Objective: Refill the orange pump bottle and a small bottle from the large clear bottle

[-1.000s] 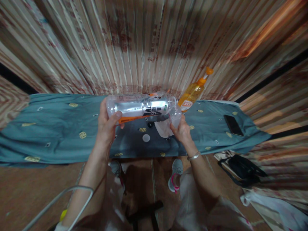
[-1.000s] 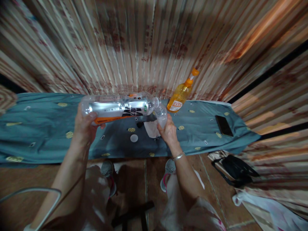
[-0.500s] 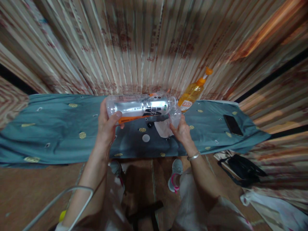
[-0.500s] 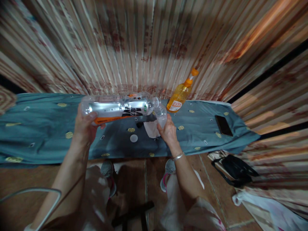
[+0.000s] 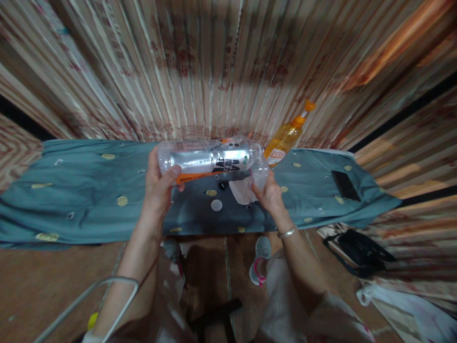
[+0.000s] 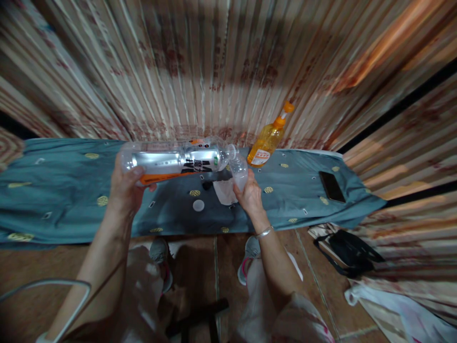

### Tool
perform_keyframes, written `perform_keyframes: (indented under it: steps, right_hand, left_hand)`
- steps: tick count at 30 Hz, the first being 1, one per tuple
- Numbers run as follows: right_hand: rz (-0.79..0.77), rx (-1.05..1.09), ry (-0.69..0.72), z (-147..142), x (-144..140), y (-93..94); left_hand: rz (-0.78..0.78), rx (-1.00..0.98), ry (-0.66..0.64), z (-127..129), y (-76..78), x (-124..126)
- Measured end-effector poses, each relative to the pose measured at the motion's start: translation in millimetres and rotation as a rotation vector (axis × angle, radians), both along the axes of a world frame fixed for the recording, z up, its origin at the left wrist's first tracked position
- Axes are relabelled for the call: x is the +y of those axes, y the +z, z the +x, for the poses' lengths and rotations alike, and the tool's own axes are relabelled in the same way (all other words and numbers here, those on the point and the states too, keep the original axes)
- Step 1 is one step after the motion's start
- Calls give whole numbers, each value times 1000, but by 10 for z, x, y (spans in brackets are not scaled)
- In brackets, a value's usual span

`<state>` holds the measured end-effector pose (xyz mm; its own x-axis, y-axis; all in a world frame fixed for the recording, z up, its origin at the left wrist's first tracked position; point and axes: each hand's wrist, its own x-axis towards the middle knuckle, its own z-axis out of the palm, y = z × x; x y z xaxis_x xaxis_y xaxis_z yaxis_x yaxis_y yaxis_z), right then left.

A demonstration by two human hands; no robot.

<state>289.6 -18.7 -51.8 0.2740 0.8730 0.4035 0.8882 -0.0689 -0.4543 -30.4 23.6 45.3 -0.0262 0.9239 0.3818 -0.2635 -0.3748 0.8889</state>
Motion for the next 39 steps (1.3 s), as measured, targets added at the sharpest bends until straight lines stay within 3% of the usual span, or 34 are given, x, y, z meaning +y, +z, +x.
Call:
perform_keyframes:
  steps: [20,39]
  right_hand:
    - [51,-19,14,3,6,-24]
    - [-2,4,-9,-36,-11,51]
  left_hand:
    - [18,-32,-12,15,-15,8]
    - [31,-30,-17,33,12,-5]
